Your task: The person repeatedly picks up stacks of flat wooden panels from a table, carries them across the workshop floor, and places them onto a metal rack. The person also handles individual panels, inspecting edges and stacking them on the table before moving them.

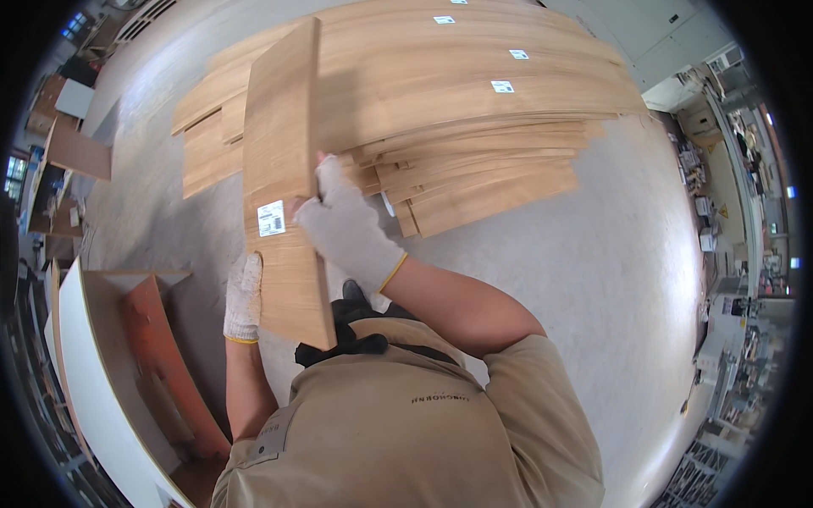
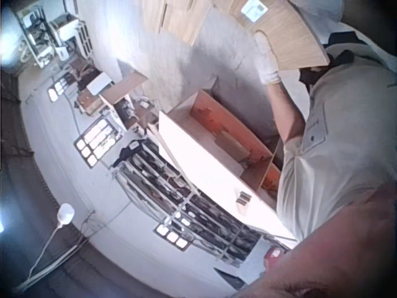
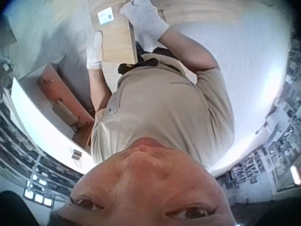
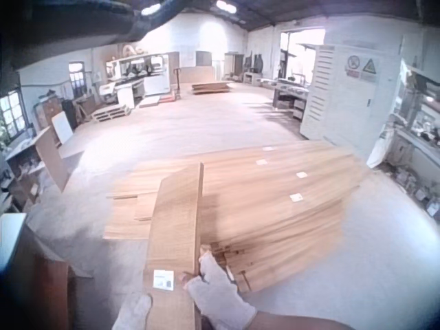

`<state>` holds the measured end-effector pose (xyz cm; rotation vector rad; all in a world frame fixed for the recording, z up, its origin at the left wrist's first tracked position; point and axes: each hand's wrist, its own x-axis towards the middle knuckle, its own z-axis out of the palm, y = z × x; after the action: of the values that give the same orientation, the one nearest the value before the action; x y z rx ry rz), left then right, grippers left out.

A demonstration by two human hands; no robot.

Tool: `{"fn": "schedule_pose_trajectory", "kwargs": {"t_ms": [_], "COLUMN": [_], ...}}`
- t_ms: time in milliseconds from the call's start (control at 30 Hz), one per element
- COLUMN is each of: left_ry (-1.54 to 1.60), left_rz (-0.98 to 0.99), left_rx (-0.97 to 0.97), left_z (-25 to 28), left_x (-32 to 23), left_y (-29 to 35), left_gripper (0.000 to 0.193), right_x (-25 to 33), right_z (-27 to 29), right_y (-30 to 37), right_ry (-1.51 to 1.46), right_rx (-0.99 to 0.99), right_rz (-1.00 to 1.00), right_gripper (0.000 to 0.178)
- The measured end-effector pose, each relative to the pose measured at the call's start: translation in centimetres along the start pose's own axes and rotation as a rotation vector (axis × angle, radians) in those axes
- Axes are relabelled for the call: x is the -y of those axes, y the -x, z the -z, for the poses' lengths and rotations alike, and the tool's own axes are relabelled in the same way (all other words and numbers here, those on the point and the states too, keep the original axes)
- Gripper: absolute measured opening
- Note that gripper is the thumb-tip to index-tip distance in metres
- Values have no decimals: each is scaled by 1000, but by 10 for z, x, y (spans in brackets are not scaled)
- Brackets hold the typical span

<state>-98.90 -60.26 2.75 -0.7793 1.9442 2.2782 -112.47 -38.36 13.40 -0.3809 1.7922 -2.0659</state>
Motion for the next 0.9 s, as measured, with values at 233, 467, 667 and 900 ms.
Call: {"fn": "schedule_pose_trajectory", "kwargs": {"t_ms": [233,467,667,900], "left_ry": [-43,-138,-126,-41], "left_rz": [-46,-80,-9,297], "left_rx": [34,92,122,-179], "left_z": [-41,-107,-147,-119], "left_x": [-57,-100,-132,-29], "left_y": [-69,-161,-215,-163], "left_gripper": [46,38,38,36], "right_x": [-33,-46,-75,-94], "right_z": [40,112,267,363], "right_y": [-44,-81,-204,-353], "right_ry": [-153,-451,-484,-527], "right_rx": [-208,-263,-387,-541], "right_rz": [-408,-298,-144,-145], "right_gripper": [74,53,42,20]}}
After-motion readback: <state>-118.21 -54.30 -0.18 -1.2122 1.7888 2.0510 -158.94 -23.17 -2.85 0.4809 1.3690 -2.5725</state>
